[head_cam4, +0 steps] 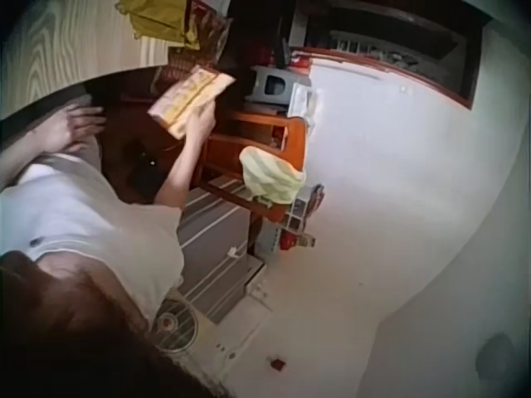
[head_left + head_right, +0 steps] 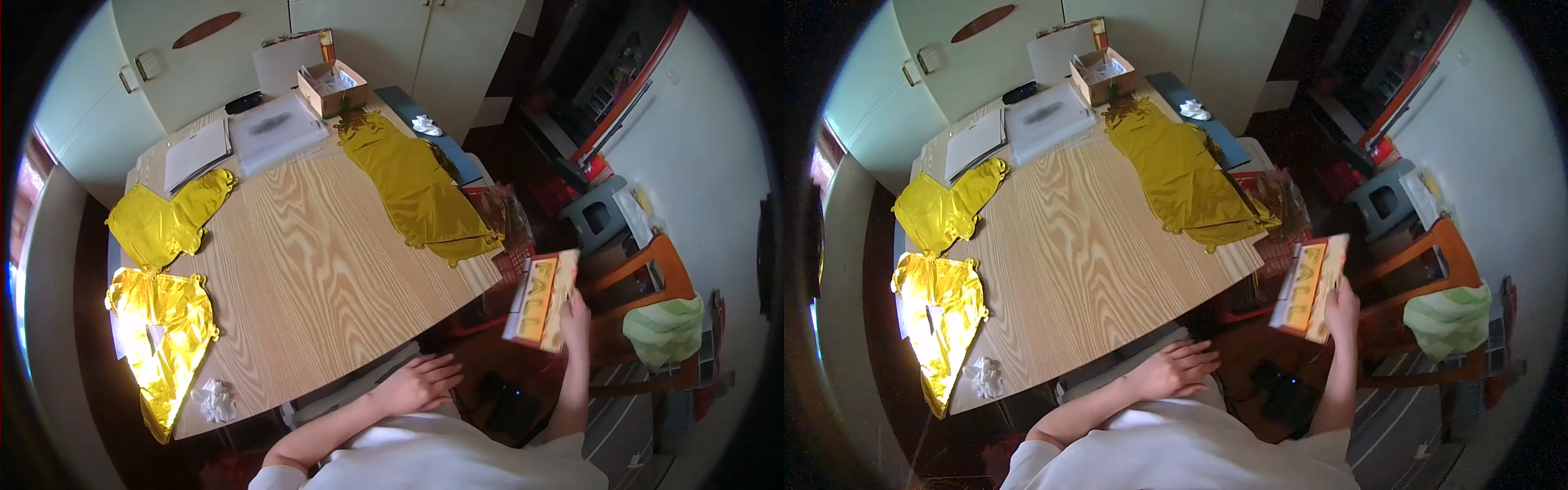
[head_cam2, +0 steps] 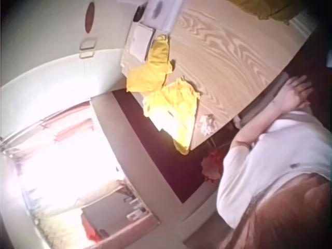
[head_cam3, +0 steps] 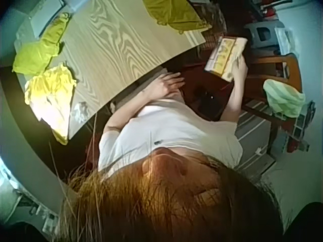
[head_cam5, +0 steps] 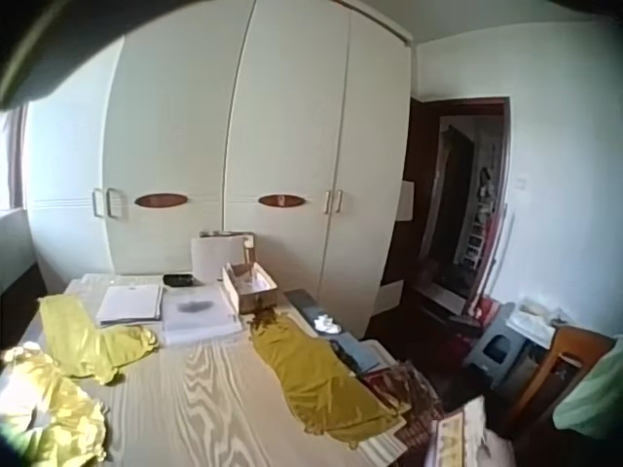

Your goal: Smoothing gold foil sheets onto cardboard bases and preparing elastic cords for packaging assembly.

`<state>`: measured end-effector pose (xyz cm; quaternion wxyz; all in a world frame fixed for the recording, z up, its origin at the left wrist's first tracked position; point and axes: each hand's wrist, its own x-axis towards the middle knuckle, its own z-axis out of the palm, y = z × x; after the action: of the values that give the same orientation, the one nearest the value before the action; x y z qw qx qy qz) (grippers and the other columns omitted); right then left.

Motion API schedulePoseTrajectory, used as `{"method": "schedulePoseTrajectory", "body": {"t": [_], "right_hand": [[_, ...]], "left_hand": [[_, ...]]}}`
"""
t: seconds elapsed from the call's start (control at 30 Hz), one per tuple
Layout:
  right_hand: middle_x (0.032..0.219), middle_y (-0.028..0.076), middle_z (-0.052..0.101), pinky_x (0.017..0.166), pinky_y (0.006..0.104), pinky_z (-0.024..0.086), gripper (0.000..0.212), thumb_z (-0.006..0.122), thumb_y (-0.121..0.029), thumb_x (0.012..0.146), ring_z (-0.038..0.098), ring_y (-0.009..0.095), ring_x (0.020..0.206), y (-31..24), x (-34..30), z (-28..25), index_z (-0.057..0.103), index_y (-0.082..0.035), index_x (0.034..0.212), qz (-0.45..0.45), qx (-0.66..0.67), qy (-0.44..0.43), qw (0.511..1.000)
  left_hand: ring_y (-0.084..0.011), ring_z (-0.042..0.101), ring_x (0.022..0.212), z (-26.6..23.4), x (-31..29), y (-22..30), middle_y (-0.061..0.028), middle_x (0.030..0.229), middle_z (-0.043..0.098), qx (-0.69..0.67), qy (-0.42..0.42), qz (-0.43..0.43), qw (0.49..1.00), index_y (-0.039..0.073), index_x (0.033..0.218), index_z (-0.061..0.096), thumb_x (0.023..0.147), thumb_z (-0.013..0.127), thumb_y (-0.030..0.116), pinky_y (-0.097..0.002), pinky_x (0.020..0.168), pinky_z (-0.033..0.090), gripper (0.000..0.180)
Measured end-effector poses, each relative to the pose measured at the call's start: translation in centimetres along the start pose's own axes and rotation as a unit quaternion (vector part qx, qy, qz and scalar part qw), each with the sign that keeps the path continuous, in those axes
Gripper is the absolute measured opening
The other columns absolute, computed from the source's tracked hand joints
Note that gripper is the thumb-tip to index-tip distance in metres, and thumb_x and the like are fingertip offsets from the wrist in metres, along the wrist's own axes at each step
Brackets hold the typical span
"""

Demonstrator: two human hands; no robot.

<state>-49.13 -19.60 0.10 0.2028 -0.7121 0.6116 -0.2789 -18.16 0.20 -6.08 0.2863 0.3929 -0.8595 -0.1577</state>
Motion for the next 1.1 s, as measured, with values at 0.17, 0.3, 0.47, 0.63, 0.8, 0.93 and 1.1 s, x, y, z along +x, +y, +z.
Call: {"method": "schedulePoseTrajectory", "body": {"t": [0.17, 0.3, 0.47, 0.63, 0.8, 0.93, 1.1], "right_hand": [[0.080, 0.022, 0.067, 0.068, 0.0534, 0.052, 0.027, 0.050, -0.014, 0.090, 0.065, 0.042, 0.079, 9.3, 10.7, 10.7, 0.053, -0.014, 0.117, -0.033, -0.327, -0.027, 0.944], [0.083, 0.020, 0.067, 0.065, 0.0516, 0.054, 0.031, 0.053, -0.023, 0.088, 0.068, 0.039, 0.076, 13.1, 11.6, 22.4, 0.051, -0.013, 0.118, -0.104, -0.318, -0.093, 0.938], [0.097, 0.019, 0.068, 0.074, 0.0524, 0.053, 0.036, 0.051, -0.030, 0.087, 0.067, 0.039, 0.089, 20.1, 7.8, 27.5, 0.059, -0.009, 0.115, -0.025, -0.243, -0.137, 0.960], [0.101, 0.021, 0.068, 0.081, 0.0497, 0.053, 0.039, 0.051, -0.036, 0.087, 0.065, 0.038, 0.099, 19.1, 6.8, 25.6, 0.066, -0.007, 0.109, 0.023, -0.292, -0.222, 0.930], [0.101, 0.018, 0.069, 0.084, 0.0448, 0.052, 0.037, 0.054, -0.037, 0.090, 0.067, 0.032, 0.098, 6.5, 2.8, 22.2, 0.069, -0.006, 0.105, -0.050, -0.127, -0.266, 0.954], [0.069, 0.007, 0.063, 0.060, 0.0309, 0.048, 0.029, 0.062, -0.027, 0.091, 0.059, 0.014, 0.063, -7.5, -7.1, 17.3, 0.067, -0.002, 0.077, -0.037, 0.249, -0.589, 0.768], [0.058, 0.005, 0.052, 0.051, 0.0303, 0.038, 0.034, 0.060, -0.023, 0.092, 0.050, 0.017, 0.052, -17.3, -12.5, 17.6, 0.054, -0.004, 0.064, -0.168, 0.619, -0.435, 0.632]], "left_hand": [[-0.0313, 0.055, 0.119, -0.3, -5.1, -0.6, -0.0137, 0.125, 0.059, -0.105, 0.017, -0.110, 0.988, 0.005, 0.117, 0.062, 0.086, 0.065, 0.021, -0.0420, 0.098, 0.047, 0.035], [-0.0314, 0.061, 0.109, -1.5, -8.8, -0.1, -0.0140, 0.121, 0.062, -0.125, 0.074, -0.222, 0.964, 0.004, 0.115, 0.062, 0.085, 0.065, 0.013, -0.0387, 0.091, 0.051, 0.031], [-0.0314, 0.064, 0.101, -0.1, -10.2, 0.8, -0.0158, 0.113, 0.065, -0.177, 0.089, -0.313, 0.929, 0.003, 0.113, 0.064, 0.086, 0.063, 0.011, -0.0369, 0.086, 0.053, 0.028], [-0.0315, 0.063, 0.104, 0.0, -9.4, -0.4, -0.0163, 0.113, 0.065, -0.206, 0.090, -0.303, 0.926, 0.002, 0.115, 0.064, 0.088, 0.060, 0.007, -0.0356, 0.087, 0.052, 0.028], [-0.0234, 0.064, 0.091, 1.7, -9.7, -2.4, -0.0143, 0.105, 0.066, -0.253, 0.084, -0.322, 0.908, 0.002, 0.125, 0.058, 0.091, 0.058, 0.008, -0.0319, 0.082, 0.052, 0.034], [-0.0117, 0.058, 0.077, 2.7, -8.7, -2.8, -0.0077, 0.089, 0.065, -0.329, 0.049, -0.385, 0.861, 0.003, 0.131, 0.052, 0.094, 0.060, 0.016, -0.0273, 0.070, 0.050, 0.040], [-0.0098, 0.060, 0.074, -2.5, -7.7, -0.2, -0.0045, 0.081, 0.066, -0.435, 0.041, -0.370, 0.820, 0.000, 0.108, 0.065, 0.094, 0.063, 0.018, -0.0252, 0.067, 0.050, 0.023]]}}
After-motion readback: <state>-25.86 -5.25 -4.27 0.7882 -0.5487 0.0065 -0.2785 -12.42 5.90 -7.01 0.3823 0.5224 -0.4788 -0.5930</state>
